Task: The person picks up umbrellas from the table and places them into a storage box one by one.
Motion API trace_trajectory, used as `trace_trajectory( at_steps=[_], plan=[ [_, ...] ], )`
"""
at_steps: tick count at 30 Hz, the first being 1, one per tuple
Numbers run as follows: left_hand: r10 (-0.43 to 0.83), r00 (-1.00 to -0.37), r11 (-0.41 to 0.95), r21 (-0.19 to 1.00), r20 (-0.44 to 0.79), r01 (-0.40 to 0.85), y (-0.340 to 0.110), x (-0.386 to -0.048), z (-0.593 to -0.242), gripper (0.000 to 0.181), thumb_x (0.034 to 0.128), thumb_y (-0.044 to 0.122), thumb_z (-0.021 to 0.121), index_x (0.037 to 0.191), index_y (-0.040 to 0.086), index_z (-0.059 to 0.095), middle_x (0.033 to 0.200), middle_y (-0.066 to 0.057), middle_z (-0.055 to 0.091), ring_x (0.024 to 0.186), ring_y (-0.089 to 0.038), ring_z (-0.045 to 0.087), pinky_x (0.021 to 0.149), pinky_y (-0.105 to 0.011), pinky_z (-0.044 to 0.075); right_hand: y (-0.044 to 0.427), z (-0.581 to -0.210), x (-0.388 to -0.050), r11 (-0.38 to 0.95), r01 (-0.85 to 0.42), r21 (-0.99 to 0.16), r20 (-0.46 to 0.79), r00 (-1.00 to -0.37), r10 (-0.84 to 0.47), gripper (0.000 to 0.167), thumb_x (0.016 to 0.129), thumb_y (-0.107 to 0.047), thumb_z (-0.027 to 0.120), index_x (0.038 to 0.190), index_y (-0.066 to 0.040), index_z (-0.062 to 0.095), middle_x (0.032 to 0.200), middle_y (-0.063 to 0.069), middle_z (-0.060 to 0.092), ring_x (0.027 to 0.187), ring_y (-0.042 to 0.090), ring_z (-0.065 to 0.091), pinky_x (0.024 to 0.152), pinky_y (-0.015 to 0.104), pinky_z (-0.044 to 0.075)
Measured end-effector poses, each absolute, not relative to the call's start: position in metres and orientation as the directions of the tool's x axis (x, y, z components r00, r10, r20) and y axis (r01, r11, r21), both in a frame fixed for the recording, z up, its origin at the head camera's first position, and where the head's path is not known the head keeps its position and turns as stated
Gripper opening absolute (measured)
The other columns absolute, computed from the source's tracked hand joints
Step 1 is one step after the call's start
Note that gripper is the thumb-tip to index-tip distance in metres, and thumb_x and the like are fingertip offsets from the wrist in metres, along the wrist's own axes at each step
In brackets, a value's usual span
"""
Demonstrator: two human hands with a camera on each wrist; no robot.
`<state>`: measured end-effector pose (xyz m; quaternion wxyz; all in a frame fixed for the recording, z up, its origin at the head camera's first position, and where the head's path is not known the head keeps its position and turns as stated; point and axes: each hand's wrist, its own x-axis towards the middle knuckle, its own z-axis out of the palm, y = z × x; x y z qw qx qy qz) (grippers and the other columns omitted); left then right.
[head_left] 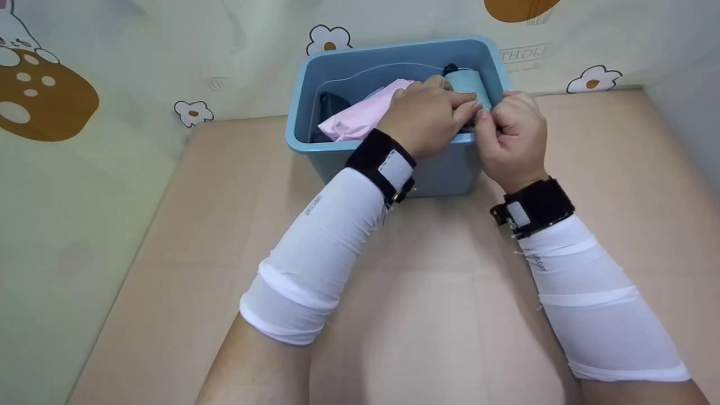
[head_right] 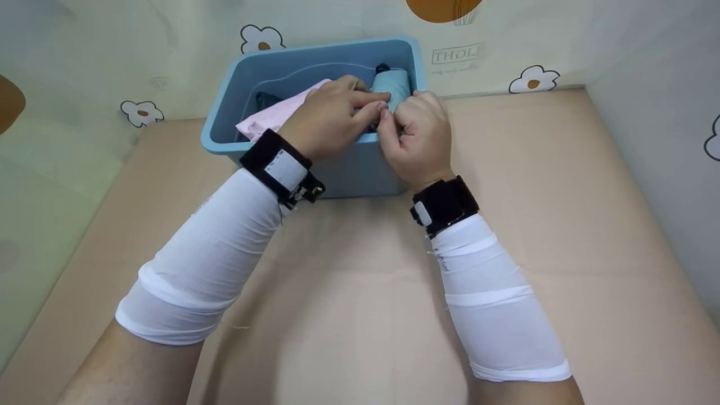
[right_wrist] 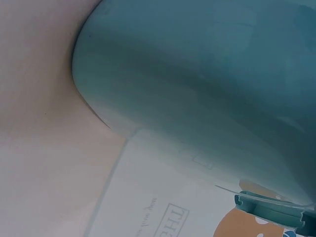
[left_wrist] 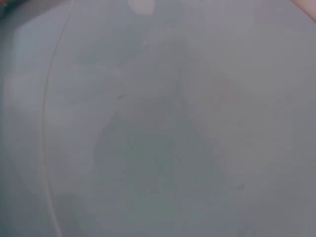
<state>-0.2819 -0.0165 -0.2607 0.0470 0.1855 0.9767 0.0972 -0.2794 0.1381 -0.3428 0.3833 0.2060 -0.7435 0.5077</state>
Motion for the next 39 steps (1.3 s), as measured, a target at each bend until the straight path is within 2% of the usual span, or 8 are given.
trace_trajectory(
  at_steps=[5,12,15,19,24,26,36,39],
  plan=[
    [0.385,-0.922,0.903,0.192,0.04,0.385,-0.017,-0.278,-0.263,0.044,0.1114,0.056,0.034,0.144,0.046,0.062,0.134,0.01,0.066,0.121,-0.015,0.059,0.1,-0.038,0.044,0.135,-0.342,-0.277,0.392,-0.686,-0.613,0.772,-0.625,0.113,0.042,0.091,-0.011,0.058,0.057,0.007,0.044,0.057,0.02,0.035,0.073,0.003,0.038,0.092,0.021,0.043],
    [0.4,-0.914,0.895,0.19,0.062,0.404,-0.018,-0.278,-0.264,0.04,0.1114,0.053,0.039,0.136,0.043,0.07,0.125,0.01,0.072,0.117,-0.016,0.065,0.098,-0.039,0.048,0.131,-0.34,-0.271,0.364,-0.675,-0.642,0.753,-0.645,0.133,0.029,0.091,-0.007,0.057,0.07,0.012,0.049,0.078,-0.016,0.037,0.08,-0.003,0.036,0.074,0.024,0.024],
    [0.403,-0.912,0.891,0.197,0.071,0.409,-0.018,-0.277,-0.264,0.04,0.1112,0.053,0.04,0.134,0.041,0.072,0.114,0.009,0.074,0.108,-0.016,0.067,0.094,-0.04,0.049,0.13,-0.34,-0.27,0.363,-0.679,-0.638,0.756,-0.641,0.129,0.028,0.091,-0.009,0.055,0.074,0.013,0.053,0.082,-0.018,0.038,0.082,-0.004,0.037,0.075,0.023,0.025],
    [0.404,-0.913,0.888,0.217,0.051,0.405,-0.018,-0.277,-0.264,0.044,0.1115,0.053,0.039,0.128,0.036,0.076,0.096,0.005,0.071,0.098,-0.016,0.066,0.092,-0.039,0.049,0.132,-0.344,-0.273,0.372,-0.679,-0.633,0.759,-0.639,0.125,0.03,0.092,-0.013,0.055,0.077,0.013,0.058,0.081,-0.014,0.041,0.082,-0.003,0.038,0.076,0.023,0.026],
    [0.404,-0.914,0.89,0.22,0.03,0.4,-0.018,-0.277,-0.264,0.053,0.1127,0.051,0.034,0.087,0.024,0.07,0.08,0.003,0.054,0.088,-0.016,0.061,0.089,-0.039,0.047,0.136,-0.349,-0.278,0.389,-0.681,-0.62,0.767,-0.63,0.118,0.03,0.092,-0.015,0.056,0.078,0.011,0.063,0.073,0.014,0.049,0.082,-0.002,0.039,0.077,0.023,0.027],
    [0.403,-0.915,0.889,0.225,0.023,0.398,-0.018,-0.277,-0.265,0.052,0.1126,0.051,0.034,0.081,0.023,0.064,0.08,0.003,0.054,0.088,-0.016,0.061,0.089,-0.039,0.047,0.137,-0.352,-0.28,0.396,-0.687,-0.609,0.776,-0.619,0.12,0.031,0.092,-0.016,0.057,0.076,0.01,0.064,0.074,0.023,0.051,0.081,-0.001,0.04,0.077,0.023,0.027],
    [0.408,-0.913,0.885,0.241,0.013,0.399,-0.018,-0.279,-0.265,0.05,0.1114,0.051,0.038,0.074,0.023,0.057,0.075,0.005,0.05,0.081,-0.015,0.058,0.08,-0.034,0.043,0.14,-0.355,-0.283,0.415,-0.684,-0.599,0.782,-0.612,0.12,0.036,0.09,-0.02,0.056,0.068,0.008,0.061,0.071,0.024,0.05,0.079,0.001,0.04,0.075,0.023,0.028],
    [0.404,-0.915,0.885,0.244,0.024,0.397,-0.018,-0.279,-0.264,0.049,0.1111,0.05,0.039,0.075,0.023,0.058,0.073,0.006,0.049,0.078,-0.014,0.057,0.076,-0.032,0.041,0.139,-0.353,-0.283,0.416,-0.683,-0.601,0.781,-0.613,0.121,0.036,0.09,-0.019,0.056,0.067,0.008,0.06,0.068,0.015,0.047,0.079,0.0,0.039,0.075,0.023,0.027]
  ],
)
